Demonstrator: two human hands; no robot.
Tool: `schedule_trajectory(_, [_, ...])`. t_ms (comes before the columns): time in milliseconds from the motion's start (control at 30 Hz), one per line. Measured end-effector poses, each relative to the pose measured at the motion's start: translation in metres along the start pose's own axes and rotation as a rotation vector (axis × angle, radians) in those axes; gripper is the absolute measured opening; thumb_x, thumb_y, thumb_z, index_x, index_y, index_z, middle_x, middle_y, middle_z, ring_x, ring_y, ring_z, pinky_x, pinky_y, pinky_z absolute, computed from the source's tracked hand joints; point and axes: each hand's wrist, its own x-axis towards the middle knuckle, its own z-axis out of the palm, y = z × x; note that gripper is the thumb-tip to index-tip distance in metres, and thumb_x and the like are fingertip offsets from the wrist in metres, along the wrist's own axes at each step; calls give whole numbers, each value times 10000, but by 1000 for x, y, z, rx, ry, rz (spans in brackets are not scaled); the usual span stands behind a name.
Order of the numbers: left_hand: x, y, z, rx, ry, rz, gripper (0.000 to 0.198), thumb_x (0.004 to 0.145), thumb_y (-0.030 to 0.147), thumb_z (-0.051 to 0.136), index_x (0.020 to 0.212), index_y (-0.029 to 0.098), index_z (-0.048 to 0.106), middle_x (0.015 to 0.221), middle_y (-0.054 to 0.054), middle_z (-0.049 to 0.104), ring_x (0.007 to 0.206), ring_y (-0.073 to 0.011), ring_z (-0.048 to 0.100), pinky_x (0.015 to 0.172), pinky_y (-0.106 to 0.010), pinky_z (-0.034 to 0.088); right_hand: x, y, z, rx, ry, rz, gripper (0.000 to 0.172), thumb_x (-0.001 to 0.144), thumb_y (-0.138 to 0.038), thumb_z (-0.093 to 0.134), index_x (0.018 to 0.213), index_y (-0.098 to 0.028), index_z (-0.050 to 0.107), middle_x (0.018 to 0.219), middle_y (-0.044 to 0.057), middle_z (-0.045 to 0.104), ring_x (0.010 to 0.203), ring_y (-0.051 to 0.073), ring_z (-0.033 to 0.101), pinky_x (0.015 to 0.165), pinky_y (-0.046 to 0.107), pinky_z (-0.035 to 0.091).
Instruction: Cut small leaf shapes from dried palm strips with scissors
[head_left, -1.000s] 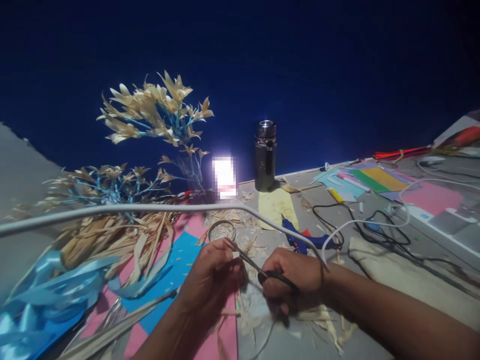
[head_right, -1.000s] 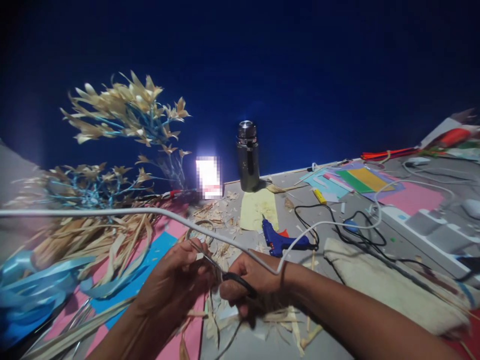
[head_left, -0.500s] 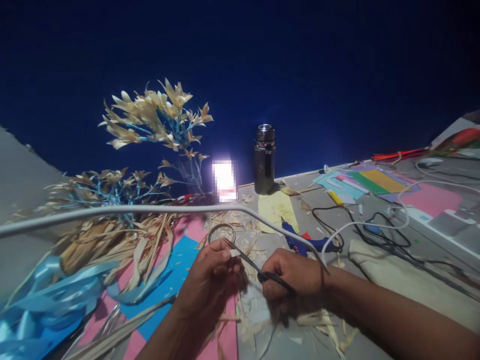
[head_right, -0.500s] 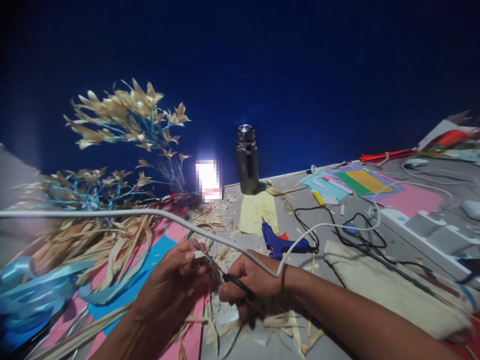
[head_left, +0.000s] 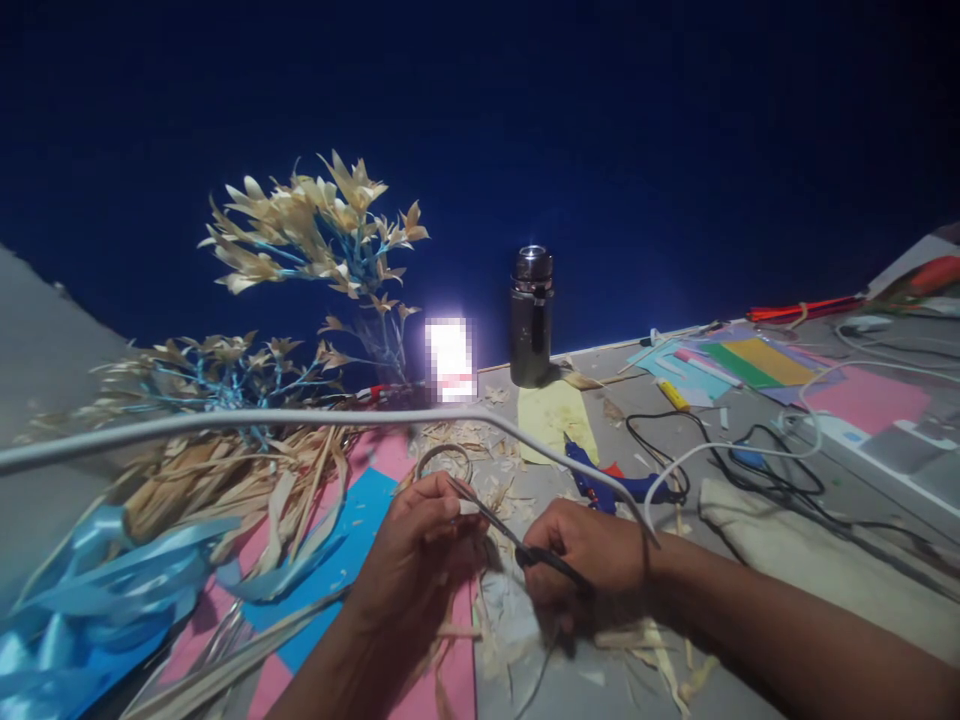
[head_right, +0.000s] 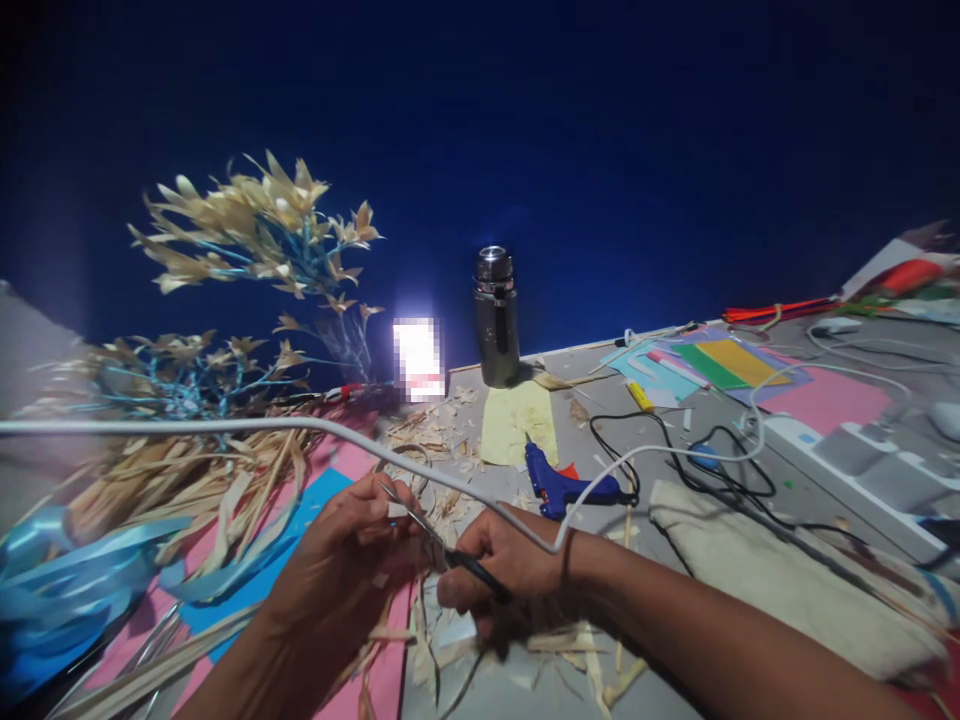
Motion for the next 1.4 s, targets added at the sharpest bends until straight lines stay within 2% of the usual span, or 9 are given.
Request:
schedule_trajectory(167, [0, -1, -1, 5, -14, 7, 146, 682, 180, 748, 665, 156, 604, 635, -18, 622, 557, -126, 553, 473, -204, 405, -1, -3, 1, 4, 15, 13, 319, 644, -357, 793, 528, -153, 578, 464, -14, 597, 338, 79, 496, 303, 156, 370])
schedule_trajectory(400, [-3, 2, 1, 10, -57, 14, 65, 710, 179, 718, 735, 154, 664, 557, 13, 575, 470, -96, 480, 418, -184, 328, -3, -6, 2, -36, 40, 26, 289, 663, -308, 768, 511, -156, 576, 448, -23, 584, 321, 70, 473, 292, 151, 349])
schedule_trajectory(600, [-2, 3, -1, 20, -43, 18, 67, 712, 174, 727, 734, 155, 667, 590, 8, 604, 475, -94, 481, 458, -224, 416, -3, -5, 5, 19, 30, 33, 286, 644, -284, 776, 492, -159, 569, 427, -26, 566, 331, 70, 466, 293, 149, 332])
schedule_trajectory(767, [0, 3, -2, 33, -22, 7, 100, 691, 185, 749, 742, 149, 670, 599, -23, 629, 525, -116, 527, 449, -200, 382, -2, -5, 4, 80, 13, 2, 305, 650, -283, 787, 490, -158, 559, 409, -31, 545, 304, 47, 387, 280, 148, 238])
schedule_trajectory(967, [1, 0, -3, -1, -49, 19, 139, 719, 176, 742, 669, 169, 613, 556, 12, 568, 491, -111, 492, 419, -201, 348, 0, -4, 2, 36, 65, -27, 325, 642, -315, 812, 495, -144, 578, 418, -16, 541, 320, 60, 404, 305, 171, 259])
schedule_trajectory(1067, [-1, -1, -2, -3, -75, 15, 147, 745, 170, 741, 677, 173, 611, 568, 22, 563, 487, -107, 489, 435, -215, 376, 2, -3, 2, 93, 115, -96, 348, 653, -352, 832, 542, -146, 575, 461, -11, 556, 365, 73, 445, 350, 184, 304])
schedule_trajectory(1200, [-4, -6, 5, 47, -25, -36, 129, 754, 173, 758, 706, 171, 638, 590, 11, 601, 517, -113, 533, 538, -263, 470, 3, -8, 3, 221, 288, -320, 355, 619, -335, 887, 806, -157, 644, 654, -18, 624, 532, 94, 550, 499, 201, 414])
schedule_trajectory(1300, [-5, -16, 8, 118, -12, -43, 168, 739, 194, 788, 671, 156, 639, 623, -24, 637, 576, -129, 575, 552, -240, 452, 3, -10, 3, 261, 369, -461, 418, 599, -326, 898, 893, -158, 654, 820, 21, 677, 673, 119, 592, 611, 229, 457])
schedule_trajectory(1400, [-4, -25, 8, 163, -22, -55, 174, 752, 225, 797, 683, 152, 655, 624, -22, 629, 562, -118, 554, 523, -216, 410, 3, -9, 2, 217, 386, -486, 421, 606, -353, 898, 886, -154, 653, 799, 22, 662, 702, 140, 593, 643, 250, 451])
